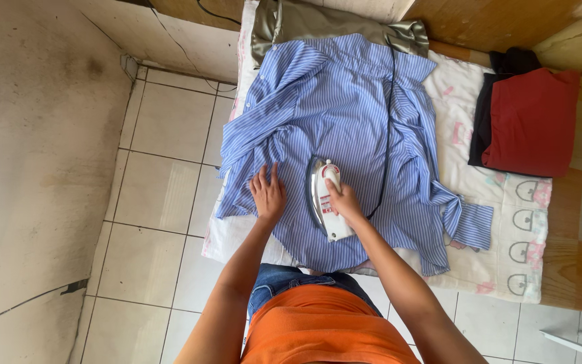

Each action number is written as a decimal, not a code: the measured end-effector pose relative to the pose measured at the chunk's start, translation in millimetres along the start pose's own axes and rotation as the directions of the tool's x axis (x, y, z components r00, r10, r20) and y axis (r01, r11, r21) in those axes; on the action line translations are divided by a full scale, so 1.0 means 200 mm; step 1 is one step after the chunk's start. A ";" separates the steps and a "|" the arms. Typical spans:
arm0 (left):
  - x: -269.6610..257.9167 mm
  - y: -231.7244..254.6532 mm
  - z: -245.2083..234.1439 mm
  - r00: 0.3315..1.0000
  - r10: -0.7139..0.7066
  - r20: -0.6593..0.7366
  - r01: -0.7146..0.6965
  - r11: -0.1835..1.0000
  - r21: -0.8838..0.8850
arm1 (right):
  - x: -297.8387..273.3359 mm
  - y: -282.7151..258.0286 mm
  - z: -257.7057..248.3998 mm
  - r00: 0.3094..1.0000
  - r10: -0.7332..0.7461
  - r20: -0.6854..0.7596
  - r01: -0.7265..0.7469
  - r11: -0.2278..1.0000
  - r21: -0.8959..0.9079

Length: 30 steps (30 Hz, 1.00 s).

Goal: The person irons a blue and white striped shirt laid out on a bed. They use a white electric iron to smooth the fabric, moving it back and forth across the shirt's surface while holding the material steady with their other hand.

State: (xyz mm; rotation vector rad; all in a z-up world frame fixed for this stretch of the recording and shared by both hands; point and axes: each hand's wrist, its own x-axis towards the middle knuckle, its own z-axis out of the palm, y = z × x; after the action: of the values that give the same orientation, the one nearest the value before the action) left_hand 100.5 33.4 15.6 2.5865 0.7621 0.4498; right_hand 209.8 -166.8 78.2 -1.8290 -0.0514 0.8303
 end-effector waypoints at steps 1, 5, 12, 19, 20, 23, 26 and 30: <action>0.01 -0.01 0.00 0.999 -0.028 -0.022 0.028 1.000 0.010 | -0.03 0.00 0.02 1.000 0.013 0.010 -0.013 1.000 -0.018; 0.15 -0.04 -0.03 0.978 -0.173 -0.118 0.171 0.985 -0.022 | -0.04 -0.09 0.06 1.000 -0.005 -0.003 0.005 0.993 -0.116; 0.27 -0.06 -0.08 0.946 -0.323 -0.034 0.320 0.945 -0.061 | 0.19 -0.24 0.13 0.999 -0.011 -0.049 0.004 0.992 -0.129; 0.26 -0.09 -0.07 0.954 -0.271 -0.128 0.264 0.962 -0.064 | 0.19 -0.24 0.15 1.000 -0.019 -0.012 0.018 0.998 -0.058; 0.25 -0.10 -0.07 0.955 -0.264 -0.139 0.258 0.964 -0.061 | 0.16 -0.22 0.16 1.000 -0.013 -0.010 0.012 0.997 -0.072; 0.24 -0.12 -0.06 0.955 -0.267 -0.128 0.261 0.963 -0.061 | 0.05 -0.17 0.18 0.999 0.004 0.033 -0.002 0.999 -0.054; 0.23 -0.12 -0.05 0.958 -0.262 -0.118 0.258 0.965 -0.051 | 0.00 -0.13 0.21 0.997 -0.009 0.071 0.012 0.999 -0.036; 0.23 -0.13 -0.04 0.959 -0.242 -0.148 0.237 0.970 -0.048 | 0.05 -0.17 0.20 0.998 0.022 0.063 -0.017 0.997 -0.080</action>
State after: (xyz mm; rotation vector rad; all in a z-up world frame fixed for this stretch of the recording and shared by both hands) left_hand 122.6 81.4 19.7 2.4111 1.0980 0.5831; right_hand 207.2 -115.9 93.6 -1.8798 -0.1088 0.9116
